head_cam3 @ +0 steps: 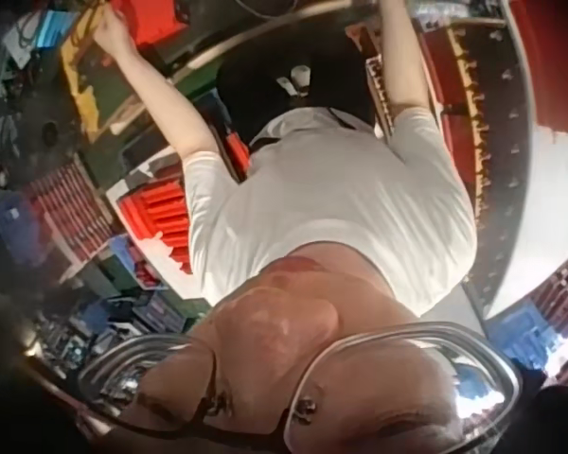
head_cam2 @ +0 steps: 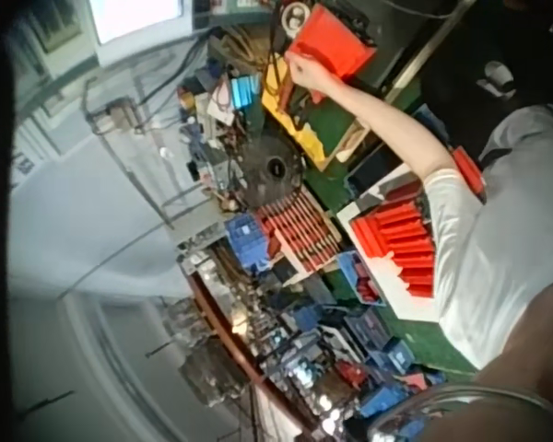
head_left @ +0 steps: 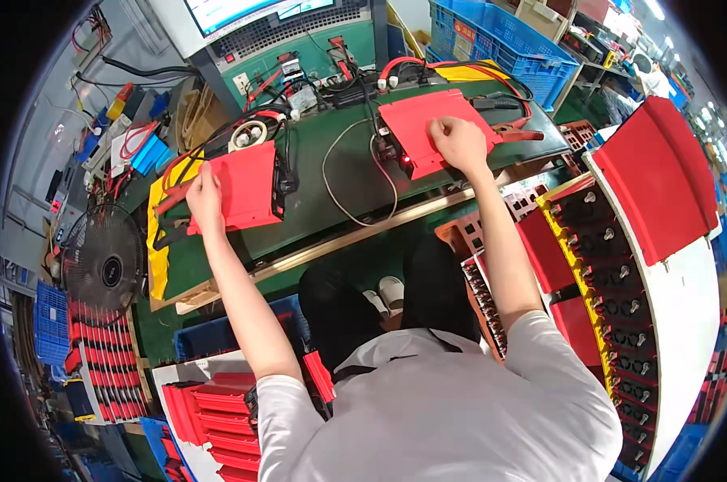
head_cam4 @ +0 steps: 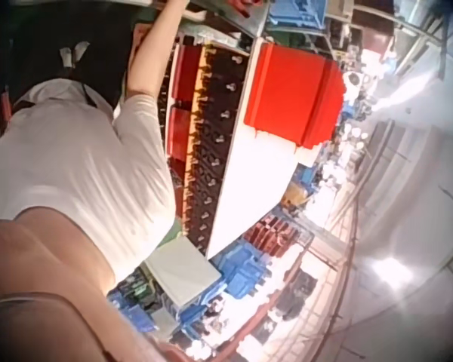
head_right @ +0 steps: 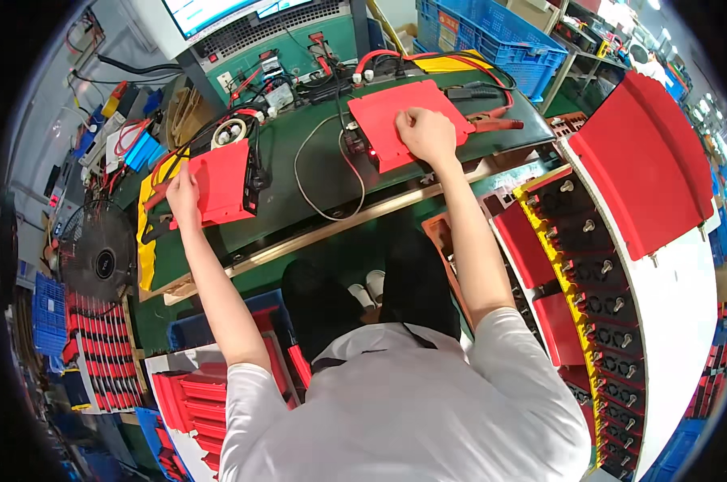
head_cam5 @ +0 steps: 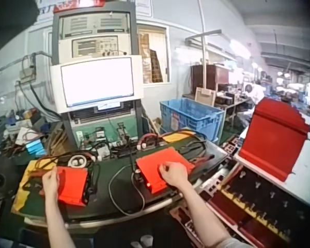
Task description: Assembling and testing electronic units at a factory workbench using alligator clip cables.
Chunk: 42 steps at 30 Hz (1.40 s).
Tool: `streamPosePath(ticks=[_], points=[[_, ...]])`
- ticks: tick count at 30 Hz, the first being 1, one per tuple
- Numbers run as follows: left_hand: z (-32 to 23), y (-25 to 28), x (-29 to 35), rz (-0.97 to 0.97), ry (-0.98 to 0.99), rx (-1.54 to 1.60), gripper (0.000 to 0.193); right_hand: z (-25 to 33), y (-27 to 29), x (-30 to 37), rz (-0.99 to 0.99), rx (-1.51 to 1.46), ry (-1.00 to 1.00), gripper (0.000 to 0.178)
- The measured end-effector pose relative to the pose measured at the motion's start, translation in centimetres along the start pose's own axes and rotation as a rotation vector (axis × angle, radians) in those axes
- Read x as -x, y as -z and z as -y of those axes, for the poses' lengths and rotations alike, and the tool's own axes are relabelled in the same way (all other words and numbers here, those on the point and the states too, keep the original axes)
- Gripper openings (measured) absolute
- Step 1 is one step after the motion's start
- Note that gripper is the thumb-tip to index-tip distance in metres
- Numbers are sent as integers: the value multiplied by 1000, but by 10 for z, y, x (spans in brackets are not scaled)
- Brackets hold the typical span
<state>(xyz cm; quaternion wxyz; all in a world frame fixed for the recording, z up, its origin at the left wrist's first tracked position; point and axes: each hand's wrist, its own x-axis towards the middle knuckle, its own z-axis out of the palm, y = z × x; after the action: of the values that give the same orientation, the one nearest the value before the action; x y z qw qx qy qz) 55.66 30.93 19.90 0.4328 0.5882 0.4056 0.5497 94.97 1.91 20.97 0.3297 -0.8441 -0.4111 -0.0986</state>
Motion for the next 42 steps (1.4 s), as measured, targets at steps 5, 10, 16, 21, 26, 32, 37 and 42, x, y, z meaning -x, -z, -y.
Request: streamPosePath(ticks=[5, 10, 16, 21, 26, 32, 37, 42], points=[[-4, -2, 3, 42, -30, -7, 48, -4, -1, 4, -2, 8, 28, 42], [-5, 2, 2, 65, -27, -59, 49, -4, -3, 5, -21, 14, 81, 41], [-2, 1, 1, 60, -38, -54, 49, -2, 5, 10, 41, 35, 154, 38], [-3, 1, 0, 82, -25, -47, 49, -6, 9, 11, 54, -48, 312, 36], [-4, -2, -2, 69, -8, -80, 48, -6, 4, 11, 23, -54, 252, 36], [-6, -2, 1, 67, 4, -47, 49, -2, 0, 14, -52, -47, 205, 34], [-5, 0, 3, 76, -8, -37, 48, -2, -1, 19, -70, -51, 145, 36], [-4, 5, 12, 34, -48, -32, 53, 4, -3, 20, -66, -88, 141, 35]])
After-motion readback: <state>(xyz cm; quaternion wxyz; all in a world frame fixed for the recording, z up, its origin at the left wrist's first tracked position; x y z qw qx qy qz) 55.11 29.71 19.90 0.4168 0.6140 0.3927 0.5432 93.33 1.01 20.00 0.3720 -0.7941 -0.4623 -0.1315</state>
